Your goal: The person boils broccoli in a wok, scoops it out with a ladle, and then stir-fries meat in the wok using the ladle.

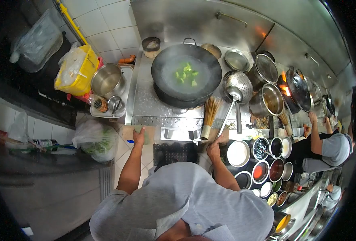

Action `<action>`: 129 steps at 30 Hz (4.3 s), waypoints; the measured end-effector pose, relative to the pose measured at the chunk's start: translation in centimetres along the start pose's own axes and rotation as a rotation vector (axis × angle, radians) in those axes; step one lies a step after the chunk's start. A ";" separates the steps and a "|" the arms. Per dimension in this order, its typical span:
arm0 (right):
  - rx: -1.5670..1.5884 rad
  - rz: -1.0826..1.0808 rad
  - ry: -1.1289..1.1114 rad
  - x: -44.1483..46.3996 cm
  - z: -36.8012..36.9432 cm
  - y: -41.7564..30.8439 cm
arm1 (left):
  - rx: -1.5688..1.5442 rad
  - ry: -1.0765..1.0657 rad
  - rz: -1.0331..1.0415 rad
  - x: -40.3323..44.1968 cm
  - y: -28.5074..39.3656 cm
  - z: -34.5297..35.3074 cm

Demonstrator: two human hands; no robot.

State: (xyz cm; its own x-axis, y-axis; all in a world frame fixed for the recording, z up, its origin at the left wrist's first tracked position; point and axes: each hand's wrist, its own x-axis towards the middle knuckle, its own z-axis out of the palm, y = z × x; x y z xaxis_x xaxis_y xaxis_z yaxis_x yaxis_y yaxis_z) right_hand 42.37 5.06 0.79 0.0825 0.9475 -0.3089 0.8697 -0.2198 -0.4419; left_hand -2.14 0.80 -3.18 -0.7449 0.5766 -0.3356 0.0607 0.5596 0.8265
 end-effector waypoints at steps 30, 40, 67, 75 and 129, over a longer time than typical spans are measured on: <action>0.024 0.079 -0.074 0.2 -0.4 -0.4 | -0.106 -0.026 -0.007 -1.1 1.9 -0.4; 0.001 0.048 -0.011 0.1 0.3 0.0 | -0.054 -0.020 0.003 -0.9 1.8 -0.5; 0.025 0.018 -0.007 -0.3 -0.7 -0.7 | -0.053 0.048 0.027 -1.8 2.9 -0.3; 0.004 0.024 -0.019 -0.2 -0.5 -0.5 | -0.027 0.052 0.018 -1.3 1.8 -0.3; 0.028 0.076 -0.086 -0.1 -1.1 -1.0 | -0.059 -0.028 0.016 0.1 0.1 -0.2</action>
State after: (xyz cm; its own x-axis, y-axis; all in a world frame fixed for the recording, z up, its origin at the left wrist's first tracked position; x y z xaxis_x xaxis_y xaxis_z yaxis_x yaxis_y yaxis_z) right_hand 42.05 5.41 2.21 0.1051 0.9046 -0.4130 0.8486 -0.2981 -0.4371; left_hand -2.35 0.84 -3.06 -0.7254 0.6018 -0.3341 0.0324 0.5147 0.8568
